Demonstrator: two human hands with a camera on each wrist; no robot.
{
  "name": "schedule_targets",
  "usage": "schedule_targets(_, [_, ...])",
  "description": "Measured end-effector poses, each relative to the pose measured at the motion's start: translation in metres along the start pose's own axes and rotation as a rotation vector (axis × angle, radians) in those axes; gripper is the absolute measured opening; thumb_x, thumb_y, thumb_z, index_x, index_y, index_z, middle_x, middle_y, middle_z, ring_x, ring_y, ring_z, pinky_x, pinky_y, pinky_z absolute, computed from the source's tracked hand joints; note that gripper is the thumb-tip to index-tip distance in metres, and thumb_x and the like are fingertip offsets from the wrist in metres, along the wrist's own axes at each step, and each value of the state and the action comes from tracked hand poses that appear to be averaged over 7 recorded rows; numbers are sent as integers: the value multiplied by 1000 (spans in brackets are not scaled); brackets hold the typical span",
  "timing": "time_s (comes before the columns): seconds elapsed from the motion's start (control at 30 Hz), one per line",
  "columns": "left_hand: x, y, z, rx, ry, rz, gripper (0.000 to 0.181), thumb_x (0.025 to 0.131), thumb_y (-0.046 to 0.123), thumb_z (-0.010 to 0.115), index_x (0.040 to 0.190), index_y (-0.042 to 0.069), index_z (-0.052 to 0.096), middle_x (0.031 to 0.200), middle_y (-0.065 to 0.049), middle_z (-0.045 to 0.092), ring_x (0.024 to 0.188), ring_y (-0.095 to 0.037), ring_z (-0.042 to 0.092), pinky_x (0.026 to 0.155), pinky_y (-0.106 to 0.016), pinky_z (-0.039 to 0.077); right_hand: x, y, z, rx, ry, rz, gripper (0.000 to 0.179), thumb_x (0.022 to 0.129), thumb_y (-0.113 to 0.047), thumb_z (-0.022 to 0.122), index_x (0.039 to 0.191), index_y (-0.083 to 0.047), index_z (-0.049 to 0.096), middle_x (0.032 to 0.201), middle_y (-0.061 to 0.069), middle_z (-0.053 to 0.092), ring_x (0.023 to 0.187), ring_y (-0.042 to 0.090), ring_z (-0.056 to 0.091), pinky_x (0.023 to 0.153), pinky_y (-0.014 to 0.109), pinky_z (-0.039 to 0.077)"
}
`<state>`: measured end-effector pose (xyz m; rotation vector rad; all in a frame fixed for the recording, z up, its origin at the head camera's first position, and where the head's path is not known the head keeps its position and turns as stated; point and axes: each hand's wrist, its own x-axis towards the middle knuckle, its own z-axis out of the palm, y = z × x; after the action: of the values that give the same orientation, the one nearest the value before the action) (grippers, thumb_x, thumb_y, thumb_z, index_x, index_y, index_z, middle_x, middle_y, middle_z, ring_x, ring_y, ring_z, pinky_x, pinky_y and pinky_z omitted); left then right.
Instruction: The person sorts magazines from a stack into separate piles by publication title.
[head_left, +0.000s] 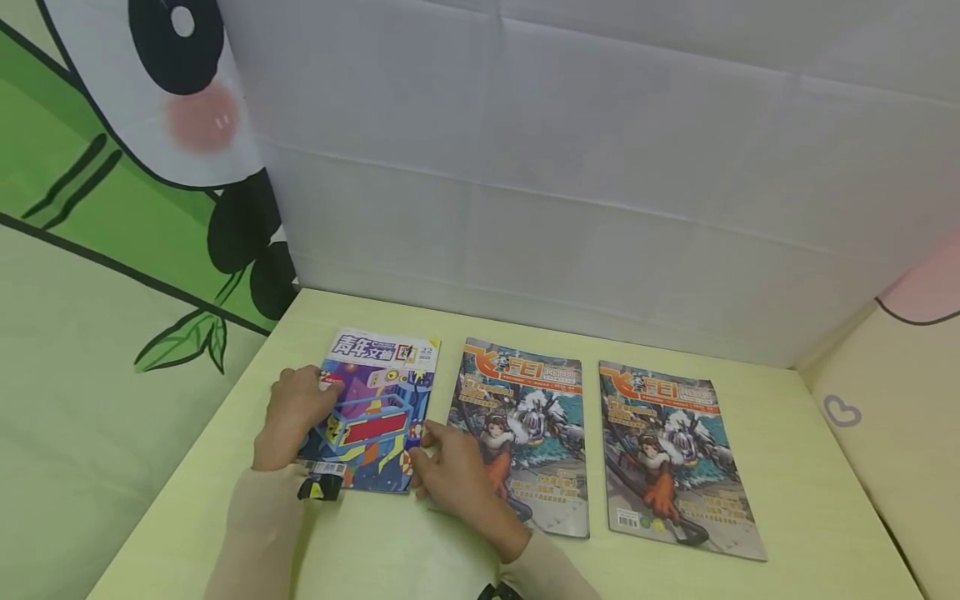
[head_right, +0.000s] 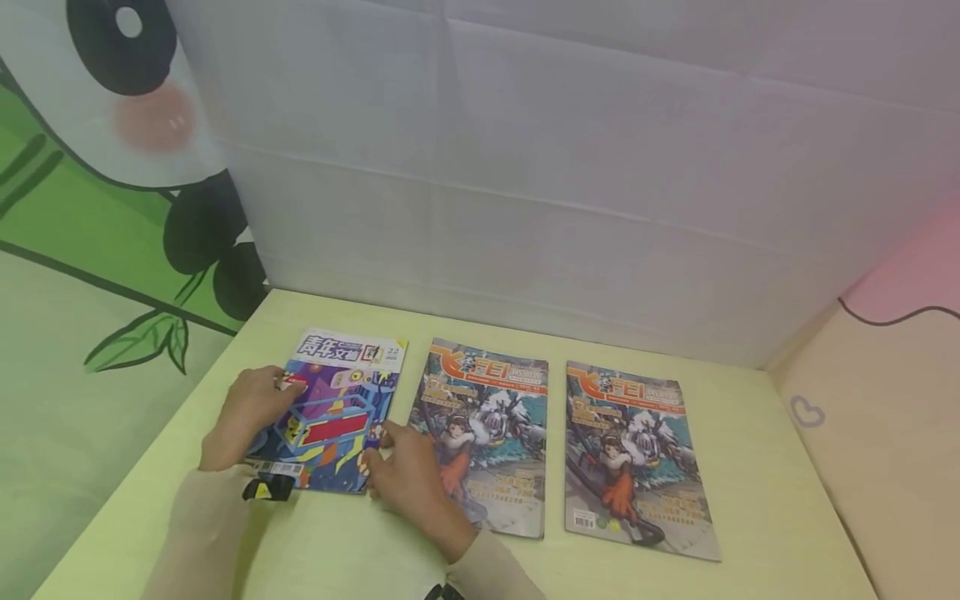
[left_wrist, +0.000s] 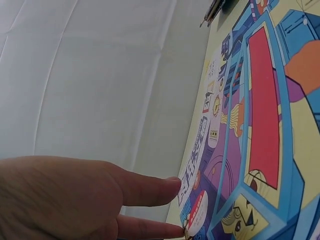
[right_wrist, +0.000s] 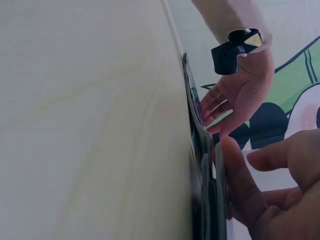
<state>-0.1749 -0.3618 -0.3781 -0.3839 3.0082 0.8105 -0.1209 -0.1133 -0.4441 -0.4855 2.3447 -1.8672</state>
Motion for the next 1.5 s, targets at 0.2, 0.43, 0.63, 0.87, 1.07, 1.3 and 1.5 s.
schedule_targets(0.2, [-1,1,1,17,-4,2,59,110,25,60,140,-25,50,121,-40,51,111,-53,50,93,-66,53,-2,-3,-4,12,9,-6,57,103,-2,74,154,16,53,114,16,78,52,11,69,48,26,57])
schedule_targets(0.43, [0,1,1,28,7,7,61,110,25,61,142,-25,49,121,-41,52,112,-54,51,94,-67,54,-1,-7,-10,17,10,-15,56,105,-4,72,154,14,54,122,22,76,57,16,72,49,26,58])
schedule_targets(0.63, [-1,3,1,20,14,7,62,110,25,61,144,-25,48,124,-41,52,113,-55,50,95,-67,53,2,-11,-16,-32,37,-52,51,105,-5,73,151,13,58,123,23,76,58,12,72,49,24,57])
schedule_targets(0.87, [-4,16,5,-19,85,72,63,108,22,64,152,-20,47,133,-43,52,117,-56,51,102,-69,53,1,-24,-33,-94,105,-121,43,105,-6,73,146,7,66,120,20,78,66,14,76,55,24,59])
schedule_targets(1.07, [-11,37,14,-47,163,181,56,108,20,68,150,-15,55,136,-39,59,119,-52,57,108,-67,53,-3,-29,-61,-192,165,-174,40,106,-9,73,144,4,70,115,12,79,69,7,69,54,22,51])
schedule_targets(1.3, [-19,61,25,-96,182,258,49,108,17,69,149,-8,61,148,-34,61,131,-50,59,115,-67,50,-19,-20,-98,-262,253,-178,38,104,-6,76,142,1,72,117,15,79,78,14,75,63,23,57])
schedule_targets(1.5, [-24,68,33,-114,171,275,48,109,17,69,150,-6,63,148,-30,62,126,-46,61,112,-64,53,-37,-4,-129,-298,344,-129,39,103,-3,76,142,2,72,113,12,79,81,18,75,67,25,58])
